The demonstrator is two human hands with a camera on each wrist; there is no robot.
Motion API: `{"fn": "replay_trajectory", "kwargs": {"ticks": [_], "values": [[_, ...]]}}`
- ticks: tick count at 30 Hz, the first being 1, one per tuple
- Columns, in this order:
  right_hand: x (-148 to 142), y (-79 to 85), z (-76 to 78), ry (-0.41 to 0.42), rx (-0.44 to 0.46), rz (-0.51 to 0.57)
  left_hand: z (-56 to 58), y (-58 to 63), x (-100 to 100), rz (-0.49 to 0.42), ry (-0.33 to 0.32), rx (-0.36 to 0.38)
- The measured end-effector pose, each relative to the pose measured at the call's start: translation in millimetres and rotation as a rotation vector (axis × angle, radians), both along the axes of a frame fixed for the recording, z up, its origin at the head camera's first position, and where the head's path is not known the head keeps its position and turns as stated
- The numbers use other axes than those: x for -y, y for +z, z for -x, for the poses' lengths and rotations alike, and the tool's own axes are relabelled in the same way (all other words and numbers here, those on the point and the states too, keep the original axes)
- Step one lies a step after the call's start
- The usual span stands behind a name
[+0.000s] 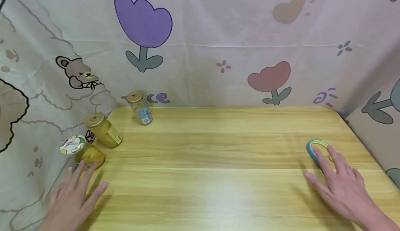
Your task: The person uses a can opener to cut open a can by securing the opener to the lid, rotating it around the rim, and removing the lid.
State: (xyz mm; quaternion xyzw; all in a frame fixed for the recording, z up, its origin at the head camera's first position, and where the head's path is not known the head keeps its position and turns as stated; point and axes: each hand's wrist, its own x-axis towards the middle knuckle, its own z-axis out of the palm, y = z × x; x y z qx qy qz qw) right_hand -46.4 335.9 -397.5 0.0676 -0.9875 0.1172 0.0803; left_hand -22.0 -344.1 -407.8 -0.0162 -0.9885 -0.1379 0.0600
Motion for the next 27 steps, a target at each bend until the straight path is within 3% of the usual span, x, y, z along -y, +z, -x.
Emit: {"fn": "replay_trajectory", "kwargs": {"ticks": [5, 8, 13, 16, 24, 27], "values": [[-5, 0.6, 5.2, -0.004, -0.019, 0.023, 6.2, 5.0, 5, -0.036, 0.034, -0.164], [-8, 0.7, 9.2, -0.018, -0.02, 0.04, 14.7, 9.8, 11, -0.139, 0.117, -0.218], [-10, -0.8, 13.8, -0.035, -0.011, 0.093, 30.9, 13.5, 21, -0.423, 0.321, -0.098], [-11, -2.0, 16.0, -0.038, -0.014, 0.111, 37.2, 12.0, 27, -0.533, 0.402, -0.053], [-14, -6.7, 18.6, -0.048, -0.004, 0.097, 49.6, 1.9, 31, -0.734, 0.459, -0.012], [-15, -9.5, 19.1, -0.059, 0.03, 0.083, 54.8, 0.9, 29, -0.903, 0.443, -0.044]]}}
